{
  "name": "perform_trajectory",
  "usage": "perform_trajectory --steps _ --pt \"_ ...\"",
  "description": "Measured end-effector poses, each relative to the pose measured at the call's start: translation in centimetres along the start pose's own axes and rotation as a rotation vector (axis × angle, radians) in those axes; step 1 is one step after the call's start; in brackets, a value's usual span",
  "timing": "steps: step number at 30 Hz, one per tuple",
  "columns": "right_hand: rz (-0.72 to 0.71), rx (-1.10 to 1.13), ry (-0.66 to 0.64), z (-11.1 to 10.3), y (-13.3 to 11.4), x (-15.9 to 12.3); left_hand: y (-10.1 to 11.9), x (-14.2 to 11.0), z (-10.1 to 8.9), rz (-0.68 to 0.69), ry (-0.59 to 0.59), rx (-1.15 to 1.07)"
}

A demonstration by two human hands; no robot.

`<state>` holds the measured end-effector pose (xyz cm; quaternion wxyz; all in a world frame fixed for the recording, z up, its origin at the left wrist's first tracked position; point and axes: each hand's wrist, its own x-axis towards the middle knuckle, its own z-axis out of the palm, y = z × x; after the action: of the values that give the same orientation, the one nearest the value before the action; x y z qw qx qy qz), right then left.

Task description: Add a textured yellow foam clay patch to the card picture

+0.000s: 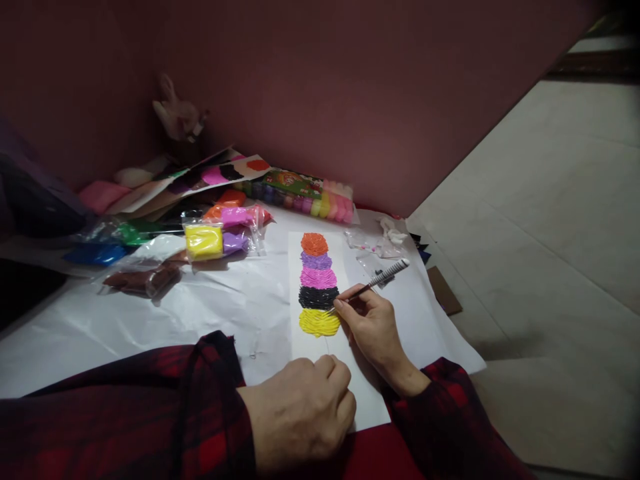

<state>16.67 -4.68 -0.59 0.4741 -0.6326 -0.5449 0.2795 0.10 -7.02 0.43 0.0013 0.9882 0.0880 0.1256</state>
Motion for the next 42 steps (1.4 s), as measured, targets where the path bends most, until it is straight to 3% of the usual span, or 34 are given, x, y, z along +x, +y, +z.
perform_trajectory --steps 8,20,26,42 --pt "0.045 0.037 -0.015 0.0 -0.2 0.0 0.1 0.0 0.1 0.009 -0.01 0.002" --pt "-0.062 -0.077 0.084 -0.2 0.1 0.3 0.0 0.1 -0.1 0.006 -0.024 0.008" --pt "-0.022 0.073 0.15 -0.6 0.3 0.2 0.0 0.0 0.0 0.013 -0.011 0.027" --pt "-0.089 -0.08 0.05 -0.3 0.1 0.1 0.0 0.0 0.2 0.001 -0.005 0.005"
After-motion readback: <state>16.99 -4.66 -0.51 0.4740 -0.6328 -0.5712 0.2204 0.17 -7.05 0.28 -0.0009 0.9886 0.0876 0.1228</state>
